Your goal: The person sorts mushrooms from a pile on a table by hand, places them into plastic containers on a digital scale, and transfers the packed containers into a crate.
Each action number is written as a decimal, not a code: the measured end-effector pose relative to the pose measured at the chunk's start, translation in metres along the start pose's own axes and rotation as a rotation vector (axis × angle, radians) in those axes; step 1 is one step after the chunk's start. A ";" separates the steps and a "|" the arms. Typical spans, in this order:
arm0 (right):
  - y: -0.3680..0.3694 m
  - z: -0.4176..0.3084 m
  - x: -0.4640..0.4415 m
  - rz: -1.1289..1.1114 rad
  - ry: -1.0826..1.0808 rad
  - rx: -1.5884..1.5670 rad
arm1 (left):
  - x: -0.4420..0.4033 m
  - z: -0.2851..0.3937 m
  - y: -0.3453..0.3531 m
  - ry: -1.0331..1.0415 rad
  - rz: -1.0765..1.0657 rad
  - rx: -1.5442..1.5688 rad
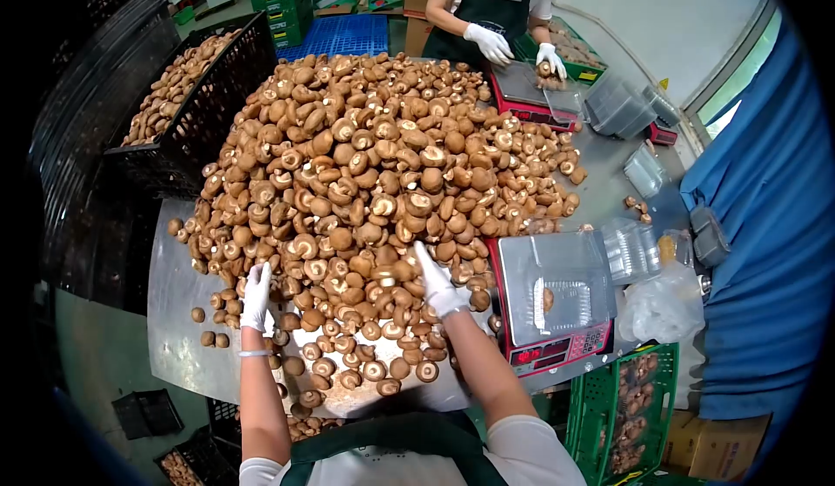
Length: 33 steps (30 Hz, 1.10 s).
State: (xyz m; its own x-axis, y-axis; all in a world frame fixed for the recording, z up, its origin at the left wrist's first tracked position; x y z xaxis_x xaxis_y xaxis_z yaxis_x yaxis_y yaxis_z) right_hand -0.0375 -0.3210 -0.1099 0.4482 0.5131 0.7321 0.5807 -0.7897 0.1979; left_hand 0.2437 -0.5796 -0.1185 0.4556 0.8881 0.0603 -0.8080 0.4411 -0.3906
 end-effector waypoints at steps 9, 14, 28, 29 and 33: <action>0.116 0.020 -0.021 -0.391 -0.240 0.247 | 0.045 -0.032 0.029 -0.138 0.029 0.576; 0.172 0.044 0.000 -0.493 -0.268 0.267 | 0.046 -0.062 0.021 -0.122 0.179 0.916; 0.004 -0.246 -0.033 0.211 -1.025 0.527 | 0.067 -0.017 -0.004 0.305 0.564 -0.115; -0.018 -0.250 -0.062 0.304 -1.038 0.673 | 0.062 -0.026 -0.001 0.318 0.551 -0.132; -0.058 -0.250 -0.139 0.305 -0.963 1.022 | 0.058 -0.040 0.003 0.295 0.559 -0.196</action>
Point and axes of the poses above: each hand's wrist, its own x-axis away from the middle knuckle, its own y-axis out of the palm, z = x × y, the point moved 3 cm from there along -x, towards the middle knuckle, and after that the axes turned 6 degrees about y, right-handed, at the moved point
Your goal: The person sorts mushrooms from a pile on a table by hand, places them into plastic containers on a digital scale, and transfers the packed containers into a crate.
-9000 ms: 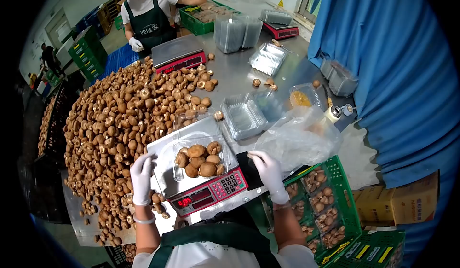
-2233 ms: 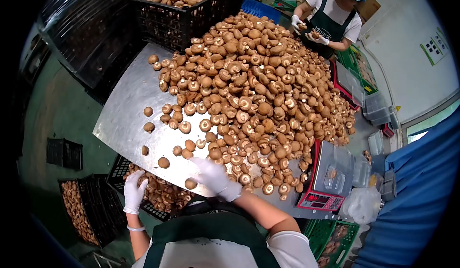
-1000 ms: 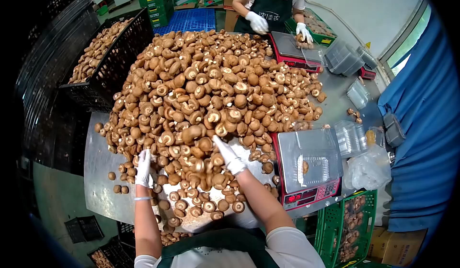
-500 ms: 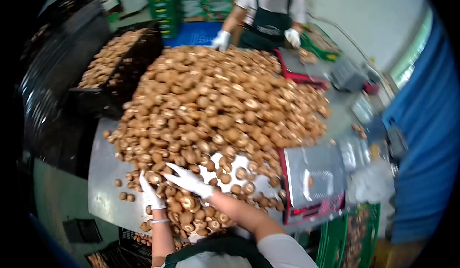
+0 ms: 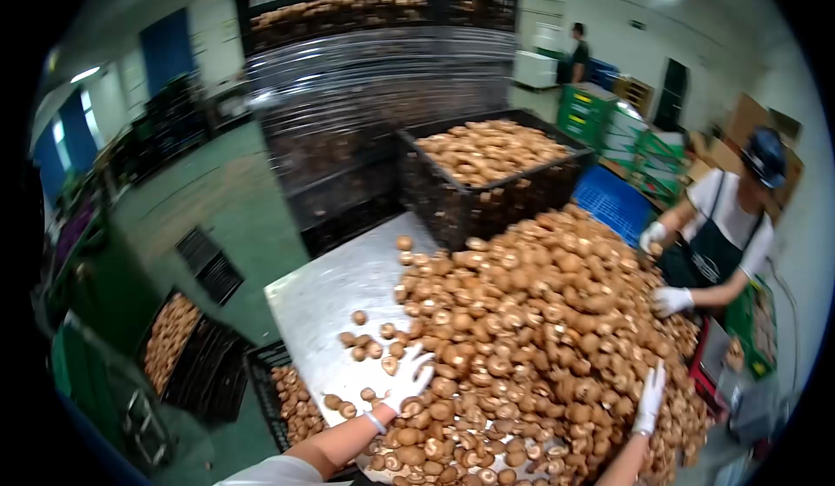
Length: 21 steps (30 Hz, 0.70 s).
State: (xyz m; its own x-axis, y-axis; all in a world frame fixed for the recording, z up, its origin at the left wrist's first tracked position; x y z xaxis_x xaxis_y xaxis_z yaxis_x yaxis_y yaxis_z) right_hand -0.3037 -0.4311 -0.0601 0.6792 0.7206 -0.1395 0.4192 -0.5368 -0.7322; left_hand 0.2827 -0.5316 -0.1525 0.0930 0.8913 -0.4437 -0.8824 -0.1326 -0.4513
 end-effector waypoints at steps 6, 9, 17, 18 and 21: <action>0.012 -0.002 0.005 -0.101 -0.020 -0.200 | -0.004 0.015 -0.007 -0.031 -0.040 0.018; 0.021 -0.027 0.027 -0.174 -0.092 -0.302 | -0.005 0.019 -0.009 -0.022 -0.040 0.014; 0.103 -0.128 0.139 -0.007 -0.103 -0.312 | -0.006 -0.005 0.001 0.174 0.103 -0.025; 0.092 -0.163 0.157 0.014 -0.252 -0.269 | -0.007 -0.010 0.000 0.212 0.111 -0.043; 0.108 -0.195 0.193 -0.056 -0.221 -0.224 | -0.004 -0.018 0.001 0.196 0.055 -0.075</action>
Point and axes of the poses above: each hand's wrist, its own x-axis away from the middle knuckle, its own y-axis out of the palm, z = x × y, the point moved 3 cm from there along -x, towards the middle knuckle, and after that the axes turned 6 degrees about y, right-handed, at the moved point
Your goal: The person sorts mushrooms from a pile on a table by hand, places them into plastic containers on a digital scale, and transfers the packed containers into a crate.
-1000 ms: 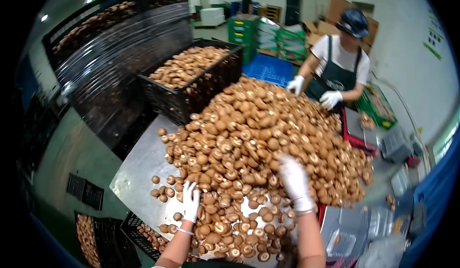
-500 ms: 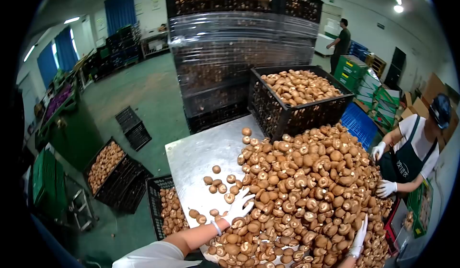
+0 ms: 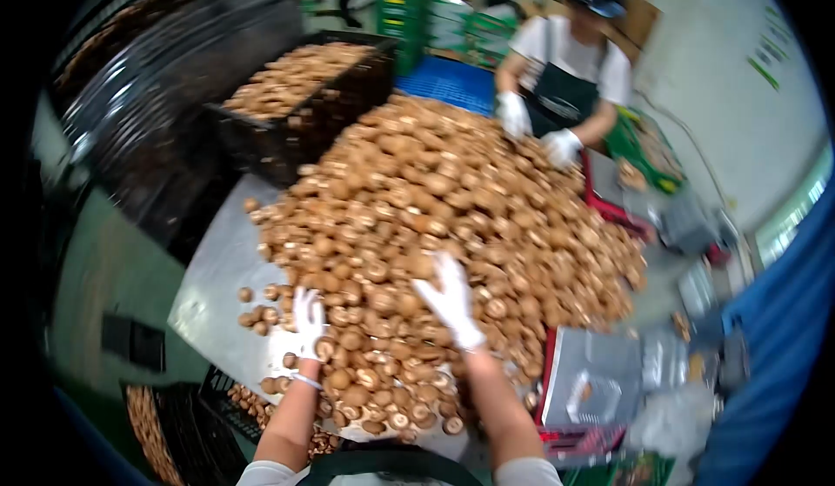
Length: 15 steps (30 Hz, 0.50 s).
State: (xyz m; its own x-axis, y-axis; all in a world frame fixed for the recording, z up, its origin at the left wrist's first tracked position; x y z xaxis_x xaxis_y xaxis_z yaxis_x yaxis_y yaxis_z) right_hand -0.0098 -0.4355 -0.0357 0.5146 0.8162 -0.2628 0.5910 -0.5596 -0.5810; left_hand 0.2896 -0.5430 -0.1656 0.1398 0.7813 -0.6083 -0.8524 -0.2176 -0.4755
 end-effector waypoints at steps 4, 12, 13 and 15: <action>0.032 -0.041 0.015 -0.173 -0.098 0.029 | -0.004 0.002 -0.003 -0.149 -0.011 0.189; -0.080 -0.059 -0.016 -0.251 0.021 -0.126 | -0.014 0.020 -0.013 -0.232 -0.053 0.171; -0.103 -0.016 -0.030 0.052 -0.022 -0.234 | -0.014 0.021 -0.013 -0.224 -0.044 0.174; -0.167 0.061 -0.057 0.414 0.023 0.294 | -0.011 0.011 -0.011 -0.226 -0.046 0.175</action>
Point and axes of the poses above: each hand's wrist, its own x-axis away from the middle knuckle, its own y-axis out of the palm, z = x × y, the point moved 3 cm from there along -x, towards the middle knuckle, and after that the axes turned 6 degrees about y, right-handed, at the moved point
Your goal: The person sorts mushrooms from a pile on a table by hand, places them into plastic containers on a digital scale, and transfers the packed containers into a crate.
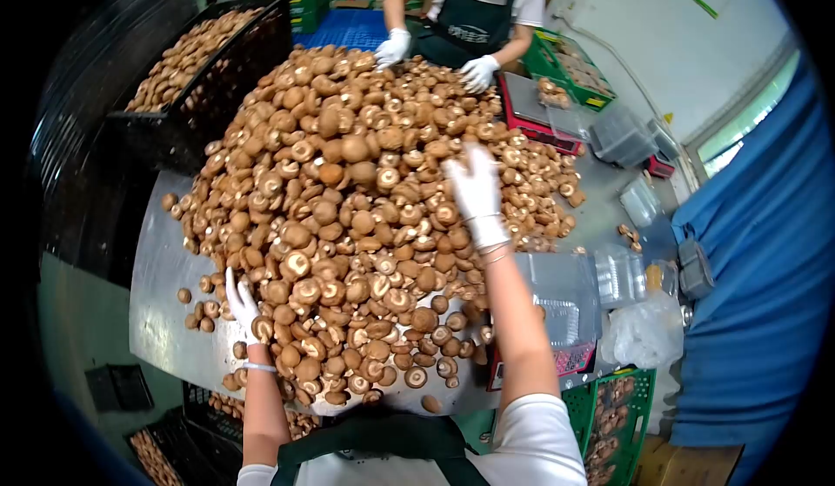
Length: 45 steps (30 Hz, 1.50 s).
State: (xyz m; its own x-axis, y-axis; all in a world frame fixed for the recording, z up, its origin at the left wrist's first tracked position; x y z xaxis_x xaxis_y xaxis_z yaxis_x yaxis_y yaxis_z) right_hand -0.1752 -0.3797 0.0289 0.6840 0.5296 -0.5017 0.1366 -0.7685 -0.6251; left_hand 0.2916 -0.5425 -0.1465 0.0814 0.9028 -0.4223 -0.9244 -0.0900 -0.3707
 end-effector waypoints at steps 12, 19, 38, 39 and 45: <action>0.027 0.081 0.044 -0.240 0.184 -0.055 | -0.002 0.006 0.000 0.041 0.024 -0.091; 0.039 0.009 0.128 -0.305 0.130 0.099 | -0.002 0.004 0.004 0.043 0.039 -0.083; -0.126 -0.041 0.370 -0.425 0.043 0.322 | 0.054 0.027 -0.144 -0.039 -0.142 0.120; -0.126 -0.038 0.387 -0.471 0.129 0.375 | 0.064 0.039 -0.155 0.005 -0.131 0.028; -0.106 -0.026 0.400 -0.390 0.142 0.181 | 0.107 0.095 -0.139 0.301 -0.356 -0.133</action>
State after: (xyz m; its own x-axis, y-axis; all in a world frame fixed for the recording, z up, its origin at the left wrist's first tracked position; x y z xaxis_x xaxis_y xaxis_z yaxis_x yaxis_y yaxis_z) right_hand 0.1021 -0.0962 -0.0901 0.6995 0.7030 -0.1282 0.2853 -0.4392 -0.8519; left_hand 0.3930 -0.3931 -0.0618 0.5061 0.7274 -0.4633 -0.7657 0.1318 -0.6295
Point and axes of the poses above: each hand's wrist, its own x-axis away from the middle knuckle, its own y-axis out of the palm, z = x × y, the point moved 3 cm from there along -x, towards the middle knuckle, and after that the axes turned 6 degrees about y, right-handed, at the moved point
